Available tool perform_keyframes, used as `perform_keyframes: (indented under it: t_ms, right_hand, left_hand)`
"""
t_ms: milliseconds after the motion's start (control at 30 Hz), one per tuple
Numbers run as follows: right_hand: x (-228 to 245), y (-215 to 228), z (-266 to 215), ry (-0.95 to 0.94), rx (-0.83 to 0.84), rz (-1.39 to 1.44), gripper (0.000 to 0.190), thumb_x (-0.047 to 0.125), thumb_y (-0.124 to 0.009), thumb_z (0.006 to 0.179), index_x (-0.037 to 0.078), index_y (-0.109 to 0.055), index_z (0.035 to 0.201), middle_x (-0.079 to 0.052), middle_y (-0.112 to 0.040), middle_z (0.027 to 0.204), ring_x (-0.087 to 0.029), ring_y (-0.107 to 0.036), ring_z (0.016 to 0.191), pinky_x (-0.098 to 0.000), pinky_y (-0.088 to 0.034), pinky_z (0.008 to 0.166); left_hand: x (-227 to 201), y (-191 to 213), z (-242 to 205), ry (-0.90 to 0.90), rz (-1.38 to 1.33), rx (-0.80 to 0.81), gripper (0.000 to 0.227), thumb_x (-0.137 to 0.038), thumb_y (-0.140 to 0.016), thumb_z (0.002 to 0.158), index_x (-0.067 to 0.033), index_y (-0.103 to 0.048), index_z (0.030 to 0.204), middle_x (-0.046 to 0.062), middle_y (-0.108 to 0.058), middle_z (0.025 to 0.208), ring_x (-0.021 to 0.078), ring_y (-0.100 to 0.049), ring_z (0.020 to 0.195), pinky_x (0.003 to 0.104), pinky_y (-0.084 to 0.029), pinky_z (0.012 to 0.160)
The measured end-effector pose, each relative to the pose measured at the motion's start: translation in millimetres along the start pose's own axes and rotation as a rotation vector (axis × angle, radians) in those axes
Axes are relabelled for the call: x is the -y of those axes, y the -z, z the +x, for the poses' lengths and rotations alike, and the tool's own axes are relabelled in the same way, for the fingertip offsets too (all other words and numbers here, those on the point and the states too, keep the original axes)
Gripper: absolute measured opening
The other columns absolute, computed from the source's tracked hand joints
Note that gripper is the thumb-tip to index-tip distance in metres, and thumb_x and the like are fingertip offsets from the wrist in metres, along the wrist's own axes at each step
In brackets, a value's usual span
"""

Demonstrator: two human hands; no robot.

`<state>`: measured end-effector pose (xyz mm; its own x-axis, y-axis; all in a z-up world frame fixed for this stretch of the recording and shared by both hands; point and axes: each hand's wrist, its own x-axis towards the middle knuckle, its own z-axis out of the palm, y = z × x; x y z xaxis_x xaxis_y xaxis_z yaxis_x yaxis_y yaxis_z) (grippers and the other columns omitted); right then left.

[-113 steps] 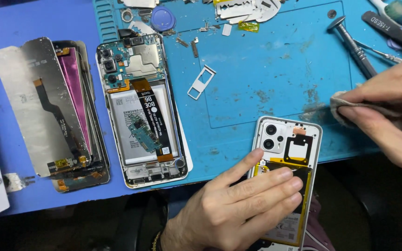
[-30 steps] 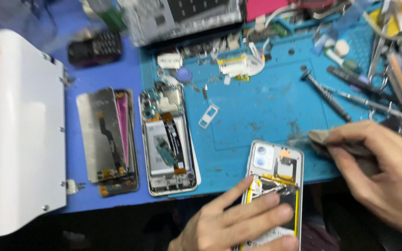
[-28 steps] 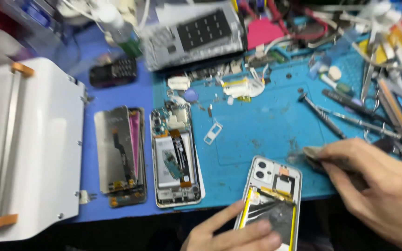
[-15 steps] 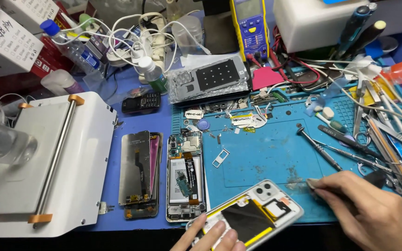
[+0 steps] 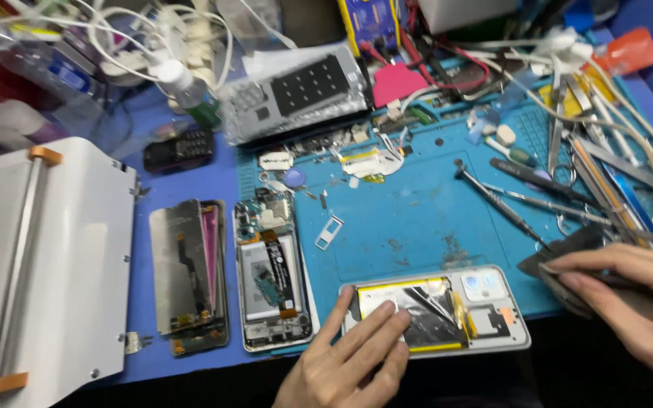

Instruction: Repairing and cleaning internal components of disassembled mobile phones.

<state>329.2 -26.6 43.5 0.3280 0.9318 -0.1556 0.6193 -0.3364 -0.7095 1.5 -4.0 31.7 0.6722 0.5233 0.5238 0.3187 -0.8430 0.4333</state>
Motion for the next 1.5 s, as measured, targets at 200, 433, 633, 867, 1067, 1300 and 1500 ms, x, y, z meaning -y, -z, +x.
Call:
perform_keyframes:
  t_ms: [200,433,633,867,1067,1300,1500]
  right_hand:
    - [22,3,-8,0.177,-0.020,-0.040,0.020,-0.003,-0.078,0.079,-0.004,-0.078,0.099,-0.012,-0.080,0.090,-0.017,-0.071,0.063,-0.0260,-0.056,0.058]
    - [28,-12,1,-0.082,0.095,-0.049,0.020,0.000,-0.078,0.078,0.001,-0.082,0.098,-0.013,-0.085,0.083,-0.020,-0.080,0.061,-0.0289,-0.067,0.057]
    - [33,-23,9,0.017,0.122,-0.062,0.010,-0.001,-0.079,0.076,-0.002,-0.079,0.086,-0.010,-0.083,0.075,-0.015,-0.073,0.052,-0.0247,-0.059,0.049]
    - [33,-32,18,0.149,0.139,-0.260,0.005,0.005,-0.081,0.073,0.001,-0.078,0.075,-0.006,-0.075,0.053,-0.012,-0.058,0.034,-0.0247,-0.045,0.033]
    - [39,-35,37,0.402,0.233,-0.341,0.012,-0.003,-0.076,0.077,0.004,-0.075,0.086,0.001,-0.077,0.075,-0.010,-0.065,0.045,-0.0244,-0.050,0.040]
    - [43,-37,53,0.665,0.355,-0.605,0.015,0.013,-0.072,0.083,0.018,-0.072,0.098,0.006,-0.065,0.098,-0.012,-0.063,0.047,-0.0286,-0.054,0.039]
    - [47,-39,56,0.593,0.329,-0.392,0.008,0.000,-0.074,0.074,0.006,-0.071,0.076,-0.002,-0.072,0.083,-0.014,-0.068,0.060,-0.0273,-0.055,0.052]
  left_hand:
    - [-8,-8,-3,0.128,-0.036,0.179,0.012,-0.003,-0.074,0.087,0.0008,-0.070,0.098,0.023,-0.069,0.130,0.0348,-0.064,0.128,0.070,-0.039,0.111]
    - [-20,-35,22,0.148,0.167,0.088,0.024,-0.009,-0.079,0.088,-0.0069,-0.075,0.112,0.013,-0.071,0.131,0.0321,-0.072,0.120,0.057,-0.053,0.103]
    - [-29,-59,34,0.137,0.185,-0.030,0.018,-0.003,-0.082,0.090,-0.0052,-0.080,0.108,0.012,-0.075,0.127,0.0306,-0.074,0.118,0.052,-0.055,0.102]
    - [-21,-72,29,0.146,0.146,-0.155,0.010,-0.002,-0.085,0.090,-0.0073,-0.076,0.092,0.011,-0.077,0.119,0.0297,-0.077,0.115,0.050,-0.059,0.099]
    - [-13,-70,28,0.134,0.197,-0.168,0.010,-0.004,-0.085,0.093,-0.0105,-0.077,0.094,0.004,-0.079,0.117,0.0238,-0.079,0.112,0.041,-0.065,0.091]
    - [-11,-72,25,0.149,0.238,-0.142,0.007,-0.010,-0.082,0.096,-0.0147,-0.078,0.098,0.000,-0.079,0.119,0.0184,-0.076,0.116,0.036,-0.061,0.096]
    - [-6,-71,22,0.143,0.237,-0.163,0.005,-0.013,-0.080,0.098,-0.0156,-0.076,0.100,-0.001,-0.080,0.120,0.0172,-0.078,0.114,0.033,-0.059,0.097]
